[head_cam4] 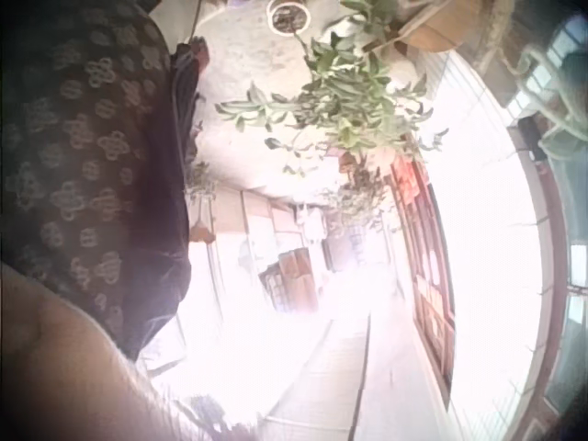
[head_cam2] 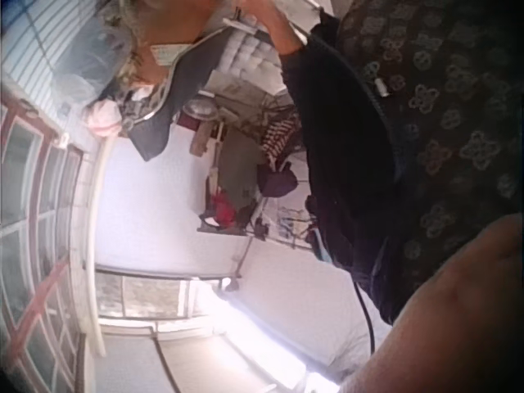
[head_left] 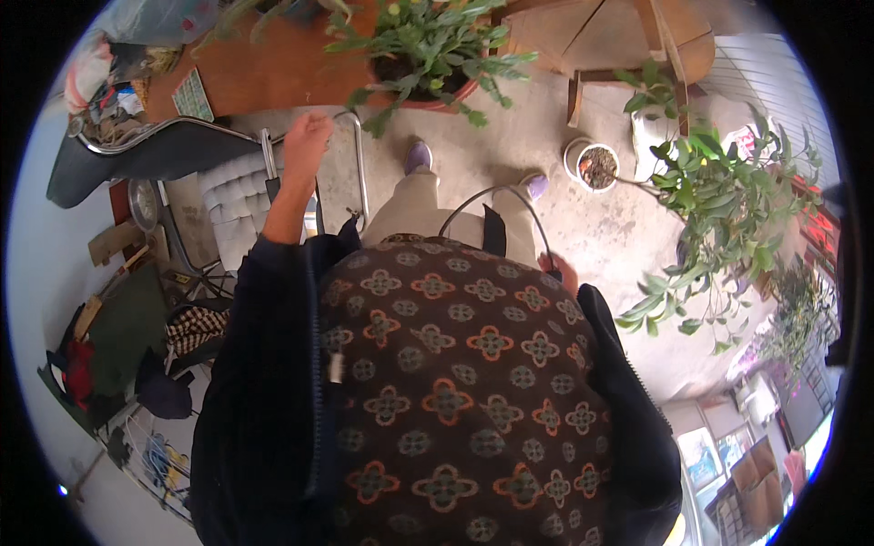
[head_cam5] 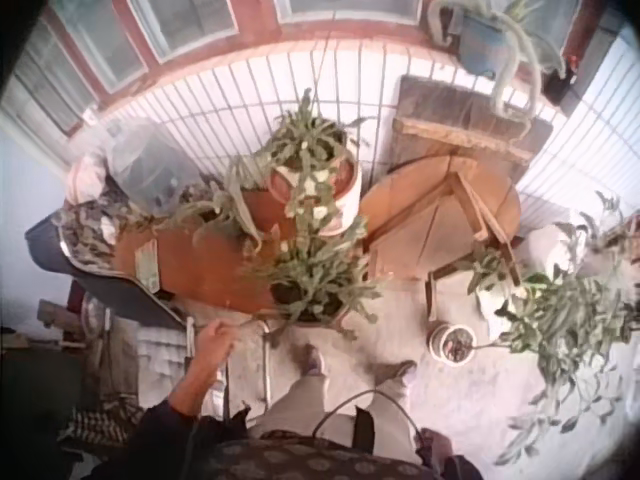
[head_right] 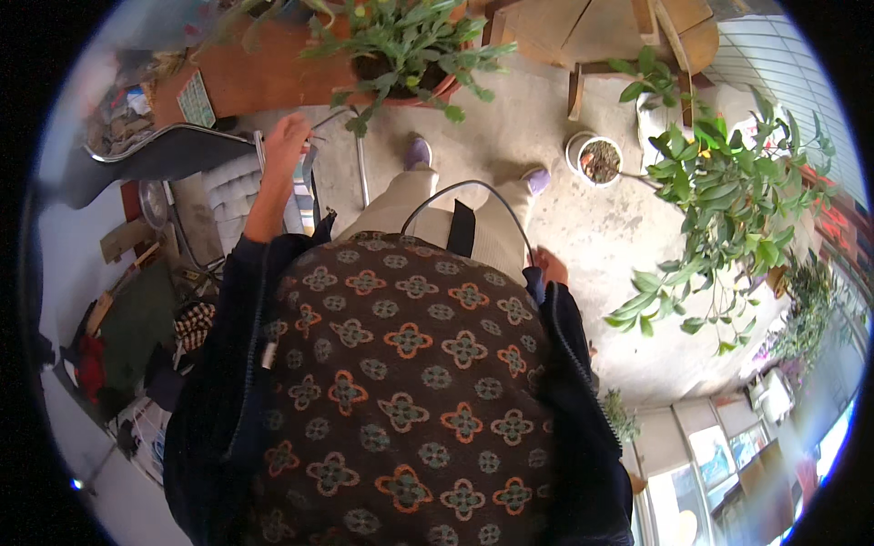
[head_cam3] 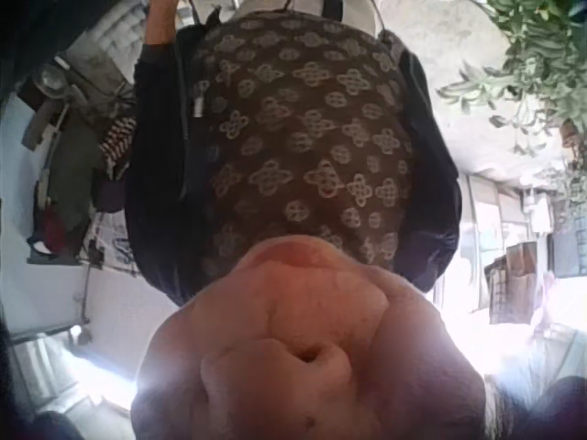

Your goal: The person trims several potted plants on a balcony using shears. They move between different plants, including a bougainvillea and a long-leafed plant, cutting leaves and stems. The person also moves a small stool to access a plant.

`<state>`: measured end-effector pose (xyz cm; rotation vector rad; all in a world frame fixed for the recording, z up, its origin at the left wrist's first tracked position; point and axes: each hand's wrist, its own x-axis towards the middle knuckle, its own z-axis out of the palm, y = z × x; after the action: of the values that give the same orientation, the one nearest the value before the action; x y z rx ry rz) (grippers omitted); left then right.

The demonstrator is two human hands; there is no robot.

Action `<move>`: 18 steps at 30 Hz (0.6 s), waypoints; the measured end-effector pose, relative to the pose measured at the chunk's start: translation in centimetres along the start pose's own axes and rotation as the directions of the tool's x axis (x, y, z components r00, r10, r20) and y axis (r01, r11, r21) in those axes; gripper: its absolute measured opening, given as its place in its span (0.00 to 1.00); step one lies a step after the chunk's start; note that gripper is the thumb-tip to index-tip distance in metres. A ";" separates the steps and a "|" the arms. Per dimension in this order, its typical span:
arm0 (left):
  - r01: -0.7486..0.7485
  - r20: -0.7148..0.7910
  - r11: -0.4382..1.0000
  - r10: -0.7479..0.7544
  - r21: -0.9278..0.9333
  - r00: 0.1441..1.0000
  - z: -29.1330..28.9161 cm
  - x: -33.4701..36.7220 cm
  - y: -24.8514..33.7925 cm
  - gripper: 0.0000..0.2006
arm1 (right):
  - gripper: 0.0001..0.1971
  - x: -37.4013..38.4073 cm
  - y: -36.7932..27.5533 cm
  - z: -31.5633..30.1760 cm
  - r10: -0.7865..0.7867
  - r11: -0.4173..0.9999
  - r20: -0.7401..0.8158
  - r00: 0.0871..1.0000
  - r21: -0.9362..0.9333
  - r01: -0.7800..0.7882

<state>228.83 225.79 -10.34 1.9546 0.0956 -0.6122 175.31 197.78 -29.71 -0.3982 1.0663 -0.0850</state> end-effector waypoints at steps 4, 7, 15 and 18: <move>0.107 0.187 0.993 -0.113 0.042 0.976 0.6 3.5 -3.0 0.16 | 0.12 -2.1 -5.0 14.6 -0.032 0.919 -0.154 0.987 -0.393 -0.032; 0.183 0.301 0.982 -0.191 0.056 0.934 1.9 4.8 -4.1 0.18 | 0.14 -2.7 -7.9 21.1 -0.041 0.816 -0.135 0.990 -0.577 -0.045; 0.372 0.411 0.928 -0.330 -0.025 0.850 3.5 6.4 -6.9 0.12 | 0.15 1.4 -9.1 29.3 -0.036 0.697 -0.066 0.997 -0.716 -0.022; 0.374 0.414 0.926 -0.321 -0.051 0.852 3.6 6.4 -8.0 0.07 | 0.14 2.7 -9.1 31.0 -0.053 0.700 0.000 0.999 -0.714 0.037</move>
<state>230.39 225.08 -21.06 1.6583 0.2328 -1.2077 204.54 197.19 -15.73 -1.1402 1.0818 0.3022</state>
